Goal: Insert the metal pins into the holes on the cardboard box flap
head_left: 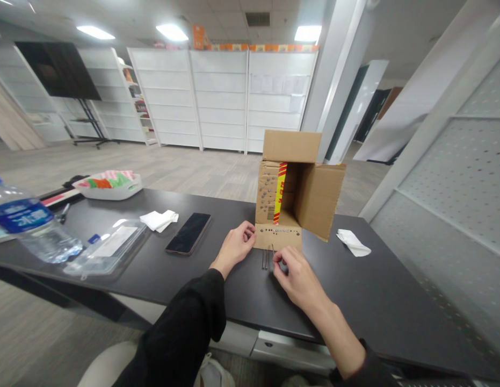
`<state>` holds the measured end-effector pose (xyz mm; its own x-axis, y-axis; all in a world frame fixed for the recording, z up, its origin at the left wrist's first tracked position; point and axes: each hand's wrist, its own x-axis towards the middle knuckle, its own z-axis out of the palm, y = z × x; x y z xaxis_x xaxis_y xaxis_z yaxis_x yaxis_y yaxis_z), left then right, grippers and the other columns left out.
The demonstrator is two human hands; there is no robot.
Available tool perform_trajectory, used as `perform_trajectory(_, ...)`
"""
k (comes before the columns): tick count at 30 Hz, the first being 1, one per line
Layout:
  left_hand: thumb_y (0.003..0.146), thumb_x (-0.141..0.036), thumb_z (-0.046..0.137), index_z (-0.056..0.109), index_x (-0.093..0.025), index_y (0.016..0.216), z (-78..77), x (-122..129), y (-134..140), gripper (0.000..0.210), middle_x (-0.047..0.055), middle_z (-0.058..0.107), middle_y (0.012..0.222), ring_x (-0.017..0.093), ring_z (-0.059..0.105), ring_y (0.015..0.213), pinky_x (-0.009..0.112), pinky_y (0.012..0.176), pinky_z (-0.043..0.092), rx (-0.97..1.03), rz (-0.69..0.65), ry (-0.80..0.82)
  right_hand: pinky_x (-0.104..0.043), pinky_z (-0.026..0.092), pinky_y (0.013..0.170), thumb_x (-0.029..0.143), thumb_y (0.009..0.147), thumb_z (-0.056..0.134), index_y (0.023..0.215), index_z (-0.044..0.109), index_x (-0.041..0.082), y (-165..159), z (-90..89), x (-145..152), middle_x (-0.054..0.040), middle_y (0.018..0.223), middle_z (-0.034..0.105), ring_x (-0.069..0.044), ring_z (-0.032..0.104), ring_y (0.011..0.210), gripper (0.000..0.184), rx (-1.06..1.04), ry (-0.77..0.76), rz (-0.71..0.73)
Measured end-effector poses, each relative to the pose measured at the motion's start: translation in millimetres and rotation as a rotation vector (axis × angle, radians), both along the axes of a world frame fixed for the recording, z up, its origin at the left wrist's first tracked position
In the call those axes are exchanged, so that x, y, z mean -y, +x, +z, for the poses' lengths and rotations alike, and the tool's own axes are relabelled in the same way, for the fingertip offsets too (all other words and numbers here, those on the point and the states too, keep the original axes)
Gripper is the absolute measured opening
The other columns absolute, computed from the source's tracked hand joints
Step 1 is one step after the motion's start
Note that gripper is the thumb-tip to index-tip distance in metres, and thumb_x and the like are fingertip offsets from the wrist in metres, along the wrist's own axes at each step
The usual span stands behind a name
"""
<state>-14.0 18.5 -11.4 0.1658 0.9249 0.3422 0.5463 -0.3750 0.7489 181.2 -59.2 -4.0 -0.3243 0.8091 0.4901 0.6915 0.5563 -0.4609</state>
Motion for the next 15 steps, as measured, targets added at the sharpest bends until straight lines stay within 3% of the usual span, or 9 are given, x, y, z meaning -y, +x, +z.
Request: perform_trajectory(15, 0.084, -0.026, 0.054, 0.061, -0.021, 0.092, -1.6, -0.6, -0.3, 0.012, -0.001, 0.064, 0.076, 0.011, 0.054, 0.064, 0.022, 0.061, 0.042, -0.006, 0.009, -0.001, -0.031, 0.043, 0.074, 0.005, 0.082, 0.050, 0.080, 0.049, 0.022, -3.3, -2.4, 6.0, -0.0029, 0.084, 0.058, -0.020, 0.053, 0.082, 0.017, 0.050, -0.061, 0.037)
